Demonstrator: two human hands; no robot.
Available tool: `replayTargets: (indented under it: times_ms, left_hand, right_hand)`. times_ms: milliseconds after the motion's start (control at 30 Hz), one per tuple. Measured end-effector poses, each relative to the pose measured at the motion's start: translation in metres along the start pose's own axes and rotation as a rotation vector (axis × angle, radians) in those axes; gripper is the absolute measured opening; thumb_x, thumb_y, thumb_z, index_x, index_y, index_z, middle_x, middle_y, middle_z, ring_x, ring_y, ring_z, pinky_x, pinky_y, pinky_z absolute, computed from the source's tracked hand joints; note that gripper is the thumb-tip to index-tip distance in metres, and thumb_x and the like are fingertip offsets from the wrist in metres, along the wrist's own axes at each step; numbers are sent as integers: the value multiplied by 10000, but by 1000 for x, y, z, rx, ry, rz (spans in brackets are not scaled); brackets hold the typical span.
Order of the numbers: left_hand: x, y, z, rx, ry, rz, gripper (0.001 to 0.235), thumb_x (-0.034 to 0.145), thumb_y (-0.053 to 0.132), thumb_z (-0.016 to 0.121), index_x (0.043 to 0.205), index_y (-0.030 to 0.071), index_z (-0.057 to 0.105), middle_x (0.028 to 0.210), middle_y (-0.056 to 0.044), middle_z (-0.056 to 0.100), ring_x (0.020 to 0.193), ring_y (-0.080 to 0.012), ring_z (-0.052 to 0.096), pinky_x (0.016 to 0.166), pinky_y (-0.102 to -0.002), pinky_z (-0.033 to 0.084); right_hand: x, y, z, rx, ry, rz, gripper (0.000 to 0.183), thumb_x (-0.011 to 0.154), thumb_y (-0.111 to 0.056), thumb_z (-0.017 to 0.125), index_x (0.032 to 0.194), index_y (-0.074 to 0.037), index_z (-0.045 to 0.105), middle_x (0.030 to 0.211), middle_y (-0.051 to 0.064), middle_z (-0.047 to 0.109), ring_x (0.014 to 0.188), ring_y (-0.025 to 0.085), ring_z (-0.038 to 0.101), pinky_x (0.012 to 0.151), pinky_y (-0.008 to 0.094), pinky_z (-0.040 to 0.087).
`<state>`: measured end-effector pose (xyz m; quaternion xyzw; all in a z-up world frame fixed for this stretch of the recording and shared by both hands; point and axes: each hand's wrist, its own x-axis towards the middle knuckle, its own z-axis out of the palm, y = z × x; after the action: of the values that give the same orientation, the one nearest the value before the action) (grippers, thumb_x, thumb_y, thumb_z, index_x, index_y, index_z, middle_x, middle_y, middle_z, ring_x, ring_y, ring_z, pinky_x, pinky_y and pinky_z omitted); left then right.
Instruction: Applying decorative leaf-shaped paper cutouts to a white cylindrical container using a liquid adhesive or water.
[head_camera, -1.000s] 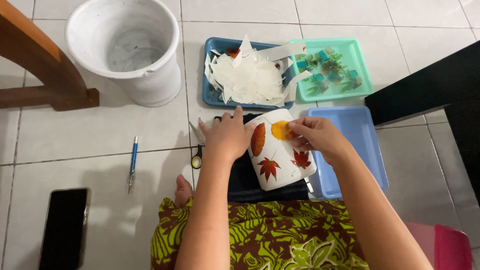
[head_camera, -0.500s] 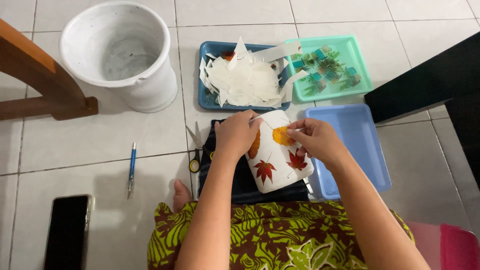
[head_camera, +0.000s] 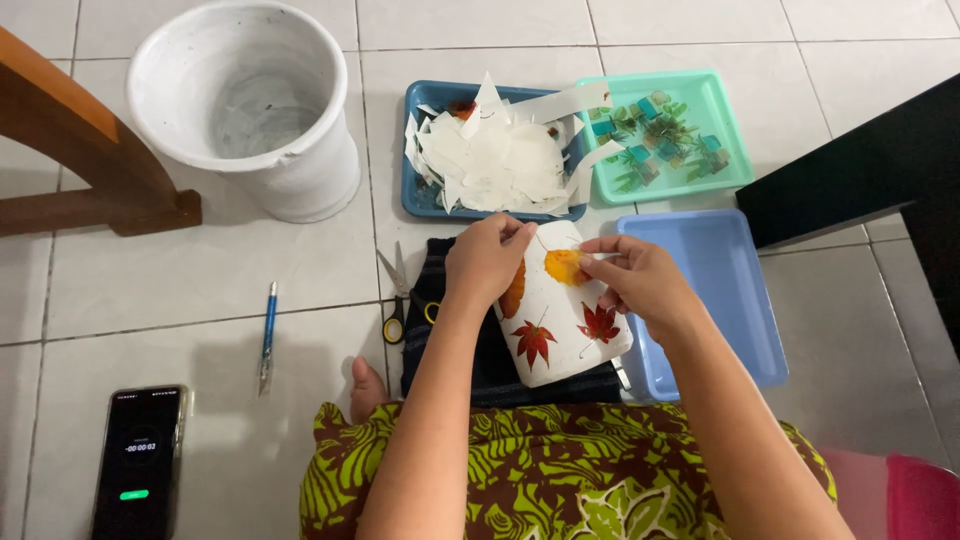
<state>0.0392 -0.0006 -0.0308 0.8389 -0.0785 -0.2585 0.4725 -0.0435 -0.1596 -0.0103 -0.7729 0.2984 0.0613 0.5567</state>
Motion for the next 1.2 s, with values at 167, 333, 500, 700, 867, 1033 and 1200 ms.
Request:
replayTargets:
  times_ms: [167, 333, 500, 700, 867, 1033, 1200]
  left_hand:
    - [17, -14, 11, -76, 17, 21, 253, 905, 280, 476, 1051, 163, 647, 933, -47, 662, 949, -248, 632, 788, -390, 499]
    - [1, -2, 0, -91, 10, 1, 298, 863, 340, 557, 1036, 112, 642, 973, -91, 650, 977, -258, 626, 774, -386, 509]
    - [2, 0, 0, -81, 48, 9, 203, 862, 262, 576, 977, 129, 678, 851, -35, 657, 871, -192, 632, 713, -302, 490]
    - [12, -8, 4, -34, 88, 32, 187, 874, 248, 558, 966, 148, 686, 813, -10, 661, 818, -172, 639, 668, -283, 493]
    - [-7, 8, -7, -13, 16, 17, 411, 853, 385, 528, 1172, 129, 566, 1095, -110, 618, 1056, -275, 586, 832, -395, 484]
    - [-25, 26, -18, 49, -159, 36, 679, 796, 363, 602, 1356, 48, 385, 1281, -230, 498, 1220, -367, 469, 975, -477, 403]
    - [-12, 11, -14, 48, -152, 82, 614, 803, 300, 613, 1327, 43, 425, 1252, -253, 506, 1204, -384, 478, 952, -476, 436]
  right_hand:
    - [-9, -2, -3, -35, 20, -18, 289, 812, -116, 639, 1051, 44, 615, 771, 153, 658, 431, 129, 527, 379, 233, 392]
    - [-10, -3, -1, -77, 49, -45, 262, 812, -112, 648, 1029, 33, 629, 750, 154, 658, 408, 135, 517, 371, 237, 383]
    - [-11, -5, 0, -178, 82, -93, 263, 804, -111, 656, 1040, 4, 647, 744, 156, 661, 416, 149, 512, 412, 266, 427]
    - [-17, -7, -11, -635, 157, -60, 439, 859, -446, 594, 1136, -108, 633, 845, 120, 680, 804, 312, 643, 688, 436, 492]
    - [-19, 13, -17, -506, 202, -330, 196, 854, -224, 618, 1028, -144, 658, 933, 88, 625, 681, 244, 619, 621, 347, 481]
    - [-26, 26, -8, -425, 90, -546, 212, 839, -44, 595, 981, -146, 714, 968, 118, 535, 771, 227, 616, 687, 321, 471]
    - [-28, 33, -3, -391, 60, -587, 250, 843, -45, 568, 1023, -151, 705, 1024, 136, 525, 863, 319, 642, 783, 440, 473]
